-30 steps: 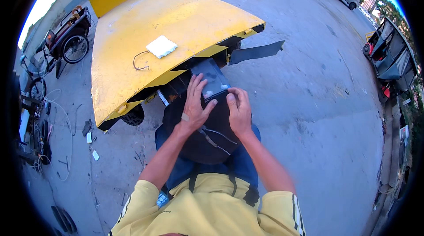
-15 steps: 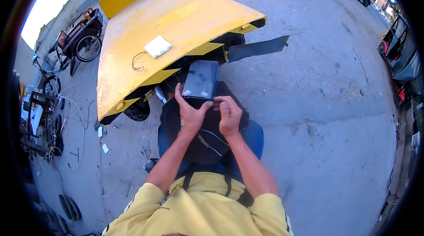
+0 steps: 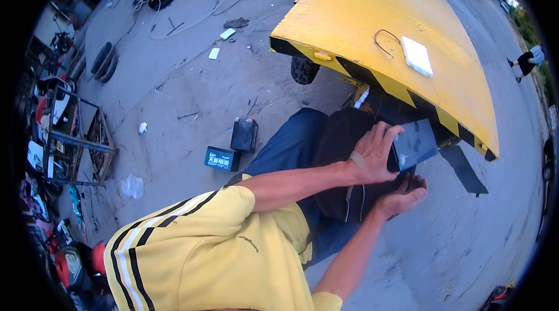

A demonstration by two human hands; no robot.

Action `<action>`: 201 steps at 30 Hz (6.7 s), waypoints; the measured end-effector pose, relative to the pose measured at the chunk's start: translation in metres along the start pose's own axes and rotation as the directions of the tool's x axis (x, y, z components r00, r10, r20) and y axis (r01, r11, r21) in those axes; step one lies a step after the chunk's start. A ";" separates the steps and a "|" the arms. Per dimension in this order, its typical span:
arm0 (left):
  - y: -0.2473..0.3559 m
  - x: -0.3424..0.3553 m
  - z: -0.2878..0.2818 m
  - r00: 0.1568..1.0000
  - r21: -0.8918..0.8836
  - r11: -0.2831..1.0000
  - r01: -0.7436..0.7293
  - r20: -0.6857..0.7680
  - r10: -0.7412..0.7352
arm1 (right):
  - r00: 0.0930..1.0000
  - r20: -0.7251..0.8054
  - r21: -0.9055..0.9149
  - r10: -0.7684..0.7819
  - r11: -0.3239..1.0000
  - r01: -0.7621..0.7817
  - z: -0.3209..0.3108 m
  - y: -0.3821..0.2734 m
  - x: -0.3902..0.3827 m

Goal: The person removes a battery from a yellow three-wheeled vehicle, uses pliers to strip and twist wires, and then reattaches the battery to the vehicle. The person also handles a seat cushion and places it back on the vehicle.

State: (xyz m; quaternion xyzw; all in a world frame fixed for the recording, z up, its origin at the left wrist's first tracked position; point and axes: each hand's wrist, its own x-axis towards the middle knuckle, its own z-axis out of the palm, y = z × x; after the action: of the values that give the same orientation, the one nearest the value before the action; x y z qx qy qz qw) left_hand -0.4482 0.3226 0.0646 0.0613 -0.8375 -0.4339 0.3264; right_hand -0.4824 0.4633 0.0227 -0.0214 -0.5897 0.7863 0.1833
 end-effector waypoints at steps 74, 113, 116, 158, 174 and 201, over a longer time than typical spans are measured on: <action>-0.064 0.072 0.001 0.940 -0.310 0.900 0.305 0.252 -0.232 | 0.797 0.567 -0.559 -0.210 0.613 0.559 -0.051 -0.020 -0.066; -0.041 0.054 0.025 0.939 -0.330 0.942 -0.057 0.304 0.163 | 0.729 0.681 -0.394 -0.067 0.805 0.443 -0.081 0.013 0.088; -0.045 0.057 0.029 0.924 -0.233 0.970 -0.069 0.351 0.150 | 0.675 0.720 -0.479 -0.164 0.586 0.654 -0.072 0.010 0.101; -0.077 0.064 0.004 0.988 -0.010 0.988 -0.151 -0.017 0.151 | 0.733 0.677 -0.326 -0.067 0.865 0.380 0.077 0.042 0.167; -0.094 0.070 0.023 0.972 -0.166 0.968 0.191 -0.105 -0.210 | 0.718 0.696 -0.288 -0.018 0.909 0.302 0.053 0.025 0.152; -0.071 0.042 -0.007 0.996 -0.260 0.962 -0.083 -0.059 0.070 | 0.517 0.856 -0.100 0.006 0.983 0.154 0.017 0.014 0.138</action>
State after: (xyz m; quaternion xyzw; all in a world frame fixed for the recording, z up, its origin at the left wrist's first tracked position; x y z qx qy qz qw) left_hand -0.4891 0.2580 0.0337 -0.0041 -0.7661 -0.5264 0.3687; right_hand -0.6193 0.4873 0.0397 0.3766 -0.6662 0.6362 -0.0981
